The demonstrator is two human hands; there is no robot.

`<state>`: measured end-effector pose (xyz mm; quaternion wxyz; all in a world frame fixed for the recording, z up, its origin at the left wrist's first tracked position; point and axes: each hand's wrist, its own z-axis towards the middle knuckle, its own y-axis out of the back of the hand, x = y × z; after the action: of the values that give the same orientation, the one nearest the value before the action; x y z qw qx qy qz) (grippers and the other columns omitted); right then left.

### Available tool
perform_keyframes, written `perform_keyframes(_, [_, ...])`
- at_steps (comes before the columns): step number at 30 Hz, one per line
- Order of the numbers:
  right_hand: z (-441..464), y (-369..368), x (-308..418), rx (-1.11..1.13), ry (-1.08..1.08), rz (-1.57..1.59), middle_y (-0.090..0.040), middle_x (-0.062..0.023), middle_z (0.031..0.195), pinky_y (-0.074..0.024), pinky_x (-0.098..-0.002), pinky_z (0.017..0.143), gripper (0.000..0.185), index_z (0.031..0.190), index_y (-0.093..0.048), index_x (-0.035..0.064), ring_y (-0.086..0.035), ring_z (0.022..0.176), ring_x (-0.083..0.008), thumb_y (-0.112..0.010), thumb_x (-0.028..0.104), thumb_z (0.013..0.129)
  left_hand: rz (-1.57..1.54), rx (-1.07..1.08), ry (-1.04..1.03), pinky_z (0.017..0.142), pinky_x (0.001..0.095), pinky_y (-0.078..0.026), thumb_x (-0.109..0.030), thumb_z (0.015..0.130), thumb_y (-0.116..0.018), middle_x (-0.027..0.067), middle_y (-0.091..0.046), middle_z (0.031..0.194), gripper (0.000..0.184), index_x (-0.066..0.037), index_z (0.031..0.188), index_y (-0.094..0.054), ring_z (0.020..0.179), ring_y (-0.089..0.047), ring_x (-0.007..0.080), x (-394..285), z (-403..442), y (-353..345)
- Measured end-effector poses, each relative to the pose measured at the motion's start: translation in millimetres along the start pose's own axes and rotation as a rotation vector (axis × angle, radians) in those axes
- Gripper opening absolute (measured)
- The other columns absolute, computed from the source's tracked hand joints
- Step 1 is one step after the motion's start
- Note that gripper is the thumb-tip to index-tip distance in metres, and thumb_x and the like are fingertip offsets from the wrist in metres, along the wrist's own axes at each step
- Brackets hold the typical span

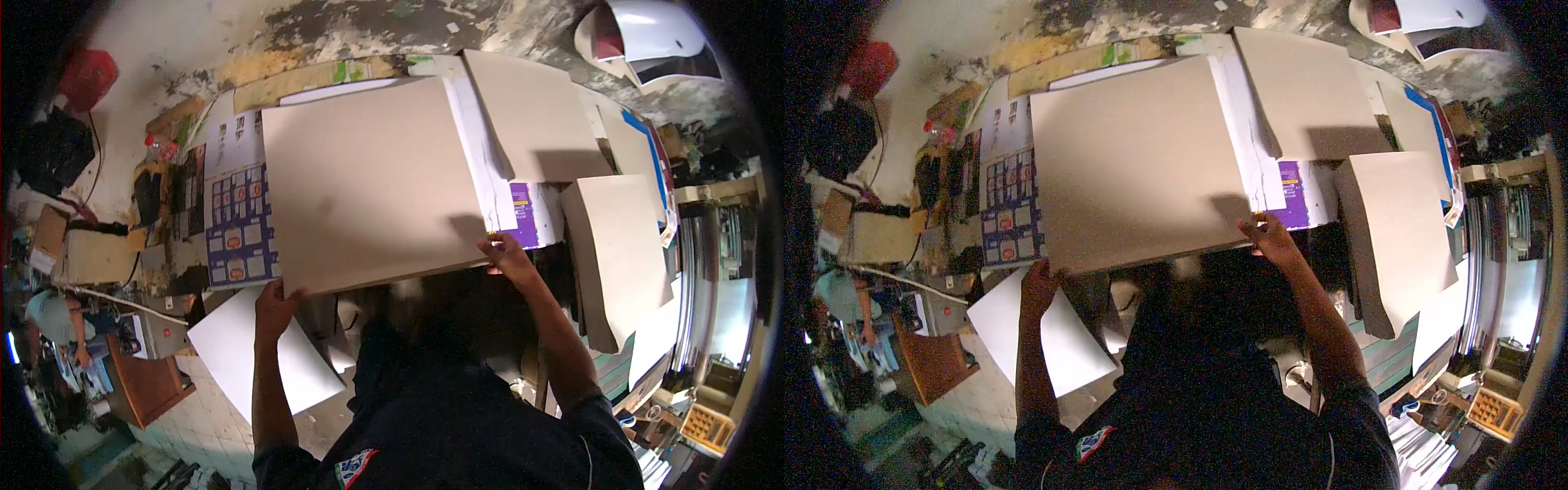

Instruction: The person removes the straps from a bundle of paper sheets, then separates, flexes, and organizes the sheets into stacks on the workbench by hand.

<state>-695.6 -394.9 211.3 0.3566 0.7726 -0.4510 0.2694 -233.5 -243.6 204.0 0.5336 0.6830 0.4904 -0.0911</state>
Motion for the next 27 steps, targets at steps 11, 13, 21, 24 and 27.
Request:
perform_keyframes(11, [-20,7,-38,0.483,-0.158,-0.307,-0.064,-0.0128,0.108,-0.0529,-0.0336,0.08,0.051,0.123,-0.06,-0.0007,-0.06,0.097,-0.0194,-0.055,0.042,0.096,-0.247,0.368,0.28,0.073,0.0347,-0.051,-0.048,0.091,-0.062,0.0096,-0.062,0.094,0.053,0.004,0.1,-0.059,0.086,-0.059,0.0187,89,33,6])
perform_keyframes(13, [-20,-40,-44,0.18,-0.156,-0.01,-0.065,-0.0131,0.105,-0.0512,-0.0324,0.079,0.054,0.117,-0.063,-0.0021,-0.06,0.092,-0.0191,-0.053,0.047,0.096,-0.367,0.266,0.174,0.077,0.0339,-0.05,-0.056,0.096,-0.049,0.011,-0.063,0.102,0.063,0.005,0.108,-0.06,0.088,-0.06,0.0211,125,48,-22])
perform_keyframes(21, [-60,-45,77,-0.546,0.334,0.279,-0.058,-0.0073,0.063,-0.0435,-0.0355,0.06,0.058,0.08,-0.065,-0.0034,-0.051,0.064,-0.0148,-0.054,0.051,0.095,-0.627,-0.111,0.282,0.08,0.036,-0.05,-0.064,0.098,-0.027,0.0119,-0.065,0.107,0.078,0.002,0.132,-0.052,0.091,-0.062,0.0217,81,21,-61])
perform_keyframes(24, [-77,-15,116,-0.424,0.431,0.275,-0.041,0.0072,0.058,-0.0273,-0.027,0.048,0.051,0.064,-0.051,0.0051,-0.034,0.055,-0.0047,-0.057,0.043,0.097,-0.591,-0.355,-0.002,0.085,0.0426,-0.051,-0.053,0.101,-0.037,0.0176,-0.055,0.127,0.076,-0.003,0.152,-0.01,0.105,-0.059,0.0307,47,-4,-62])
perform_keyframes(27, [-70,3,112,-0.382,0.486,0.474,-0.035,0.0087,0.056,-0.0239,-0.0277,0.047,0.056,0.061,-0.048,0.0074,-0.029,0.054,-0.0054,-0.054,0.05,0.097,-0.827,-0.451,-0.248,0.105,0.0477,-0.039,-0.055,0.101,-0.03,0.0228,-0.043,0.141,0.076,0.004,0.148,-0.02,0.124,-0.048,0.0331,19,-22,-7])
